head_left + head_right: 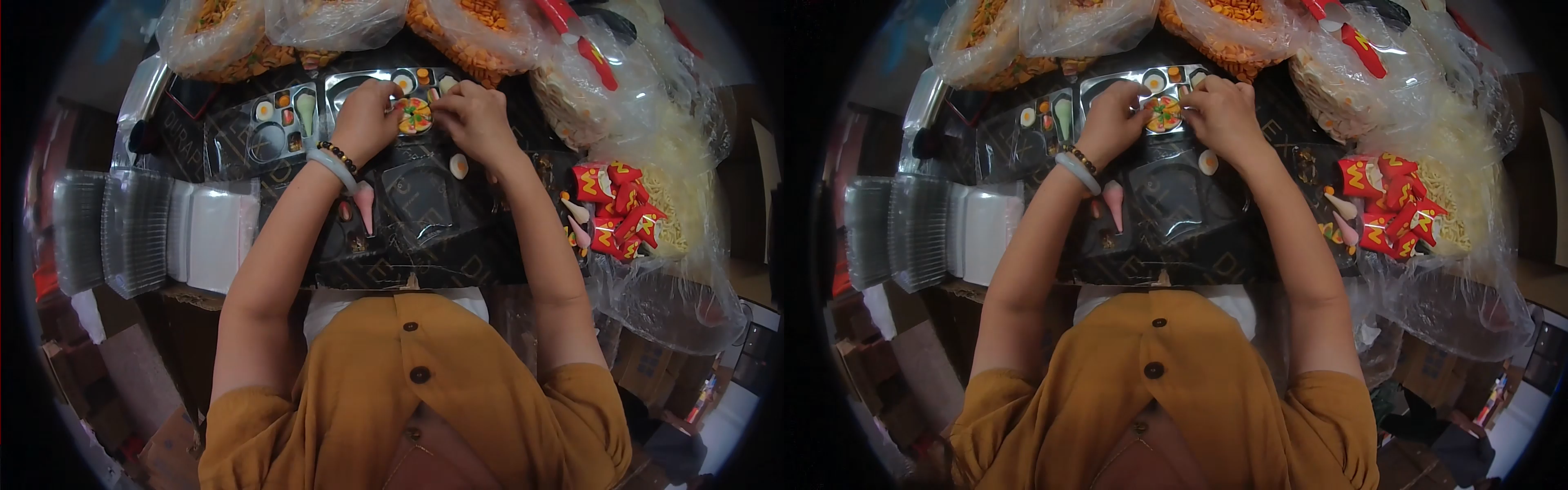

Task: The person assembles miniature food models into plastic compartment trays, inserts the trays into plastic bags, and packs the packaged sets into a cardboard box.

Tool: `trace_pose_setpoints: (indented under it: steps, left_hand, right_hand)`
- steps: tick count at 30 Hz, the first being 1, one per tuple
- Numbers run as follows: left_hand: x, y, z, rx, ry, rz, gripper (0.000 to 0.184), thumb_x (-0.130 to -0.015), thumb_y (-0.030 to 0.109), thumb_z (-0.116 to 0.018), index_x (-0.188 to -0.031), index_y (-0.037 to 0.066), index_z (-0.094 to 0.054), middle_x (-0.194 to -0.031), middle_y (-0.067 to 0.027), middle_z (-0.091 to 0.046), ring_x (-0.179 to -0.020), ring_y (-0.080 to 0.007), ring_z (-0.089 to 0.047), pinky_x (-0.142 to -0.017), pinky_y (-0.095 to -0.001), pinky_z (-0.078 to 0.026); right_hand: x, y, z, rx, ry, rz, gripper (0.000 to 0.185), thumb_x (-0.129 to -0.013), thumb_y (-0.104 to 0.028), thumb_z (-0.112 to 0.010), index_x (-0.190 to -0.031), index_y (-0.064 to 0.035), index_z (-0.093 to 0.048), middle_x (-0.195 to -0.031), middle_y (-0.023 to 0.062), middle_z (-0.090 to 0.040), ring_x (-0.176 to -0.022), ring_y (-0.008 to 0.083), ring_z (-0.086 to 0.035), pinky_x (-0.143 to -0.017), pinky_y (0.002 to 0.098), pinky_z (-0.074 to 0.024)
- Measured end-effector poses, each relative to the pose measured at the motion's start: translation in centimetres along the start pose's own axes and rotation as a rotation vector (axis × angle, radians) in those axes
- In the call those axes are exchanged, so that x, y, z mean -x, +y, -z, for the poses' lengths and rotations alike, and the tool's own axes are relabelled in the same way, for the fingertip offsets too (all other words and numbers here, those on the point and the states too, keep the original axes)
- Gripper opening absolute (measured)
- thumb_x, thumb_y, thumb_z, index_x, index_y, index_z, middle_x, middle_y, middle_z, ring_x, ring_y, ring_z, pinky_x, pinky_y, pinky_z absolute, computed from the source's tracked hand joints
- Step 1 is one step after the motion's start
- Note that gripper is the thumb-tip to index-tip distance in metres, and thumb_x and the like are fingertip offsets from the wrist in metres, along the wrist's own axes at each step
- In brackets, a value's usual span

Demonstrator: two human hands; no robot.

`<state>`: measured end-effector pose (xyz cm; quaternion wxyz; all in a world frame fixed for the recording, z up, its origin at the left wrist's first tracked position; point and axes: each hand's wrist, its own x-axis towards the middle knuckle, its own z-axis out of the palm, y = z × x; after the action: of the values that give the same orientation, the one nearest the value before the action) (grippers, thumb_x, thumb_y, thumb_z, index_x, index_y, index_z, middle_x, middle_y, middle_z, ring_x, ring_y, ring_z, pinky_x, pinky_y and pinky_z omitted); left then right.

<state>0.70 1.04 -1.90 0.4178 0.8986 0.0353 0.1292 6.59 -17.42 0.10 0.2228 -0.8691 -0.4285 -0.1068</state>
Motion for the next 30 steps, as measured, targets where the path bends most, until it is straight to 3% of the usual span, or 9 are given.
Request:
trace_pose_setpoints:
  steps: [2,6,14,16,18,20,27,30]
  left_hand:
    - [0.2,0.1,0.5,-0.11,-0.064,-0.036,0.015,-0.074,0.012,-0.065,-0.088,0.008,-0.069,-0.076,-0.0141,-0.056,-0.075,-0.0299,-0.058,-0.066,-0.038,-0.047]
    - [0.1,-1.0,0.3,-0.081,-0.053,-0.064,0.014,-0.074,0.015,-0.066,-0.085,0.007,-0.07,-0.075,-0.0143,-0.057,-0.07,-0.0296,-0.057,-0.063,-0.0382,-0.046]
    - [0.0,-1.2,0.4,-0.025,-0.094,-0.006,0.027,-0.068,0.026,-0.073,-0.088,0.009,-0.072,-0.077,-0.0124,-0.06,-0.072,-0.0255,-0.061,-0.066,-0.0353,-0.048]
    - [0.0,-1.1,0.4,-0.046,-0.092,-0.004,0.027,-0.068,0.027,-0.073,-0.088,0.009,-0.072,-0.077,-0.0121,-0.06,-0.07,-0.0253,-0.061,-0.065,-0.0349,-0.048]
    - [-0.1,-1.1,0.4,-0.068,-0.091,-0.003,0.027,-0.067,0.027,-0.073,-0.088,0.009,-0.072,-0.076,-0.0119,-0.06,-0.069,-0.025,-0.06,-0.064,-0.0346,-0.048]
    - [-0.2,-0.9,0.5,-0.034,-0.12,0.056,0.028,-0.07,0.02,-0.076,-0.092,0.005,-0.071,-0.075,-0.0063,-0.057,-0.064,-0.0129,-0.055,-0.059,-0.0273,-0.045]
    - [-0.4,-0.4,0.7,0.036,-0.142,0.106,0.028,-0.068,0.02,-0.077,-0.089,0.004,-0.07,-0.079,-0.0083,-0.061,-0.065,-0.0132,-0.056,-0.059,-0.027,-0.045]
    - [-0.1,0.9,1.2,-0.058,-0.222,0.151,0.029,-0.076,0.015,-0.07,-0.1,0.001,-0.066,-0.086,-0.0067,-0.062,-0.071,-0.0115,-0.057,-0.061,-0.0237,-0.045]
  right_hand:
    - [0.6,0.9,1.1,-0.159,0.048,-0.111,0.01,-0.071,-0.014,-0.071,-0.08,-0.0135,-0.07,-0.083,0.0028,-0.059,-0.082,0.0214,-0.057,-0.075,0.0348,-0.0373]
    - [4.2,-1.3,4.1,-0.068,0.005,-0.1,0.006,-0.073,-0.017,-0.069,-0.078,-0.0133,-0.068,-0.083,0.0007,-0.057,-0.085,0.018,-0.054,-0.081,0.0358,-0.0318]
    - [6.8,-2.6,3.0,0.025,-0.008,-0.087,0.007,-0.069,-0.013,-0.07,-0.075,-0.0135,-0.068,-0.081,0.0005,-0.054,-0.084,0.0184,-0.054,-0.083,0.0382,-0.0319]
    - [6.1,-2.9,3.6,0.058,-0.073,-0.087,0.005,-0.071,-0.012,-0.068,-0.076,-0.0134,-0.068,-0.082,0.001,-0.055,-0.086,0.0192,-0.055,-0.086,0.0398,-0.0319]
    - [4.6,-3.4,3.1,0.044,0.001,-0.052,0.009,-0.073,-0.011,-0.067,-0.082,-0.014,-0.067,-0.084,0.0021,-0.056,-0.086,0.02,-0.055,-0.086,0.0399,-0.0313]
    - [2.9,-3.6,2.1,0.029,0.074,-0.025,0.014,-0.074,-0.01,-0.066,-0.088,-0.0146,-0.067,-0.086,0.0031,-0.056,-0.086,0.0207,-0.056,-0.087,0.04,-0.0307]
    - [2.0,-2.6,-0.6,0.186,0.009,0.091,0.018,-0.077,-0.012,-0.064,-0.094,-0.0153,-0.066,-0.09,0.0035,-0.057,-0.087,0.0206,-0.056,-0.087,0.0418,-0.0311]
    - [2.6,-2.9,0.5,0.083,0.054,0.011,0.016,-0.078,-0.012,-0.064,-0.093,-0.0137,-0.066,-0.088,0.0037,-0.058,-0.086,0.0206,-0.057,-0.086,0.0406,-0.0317]
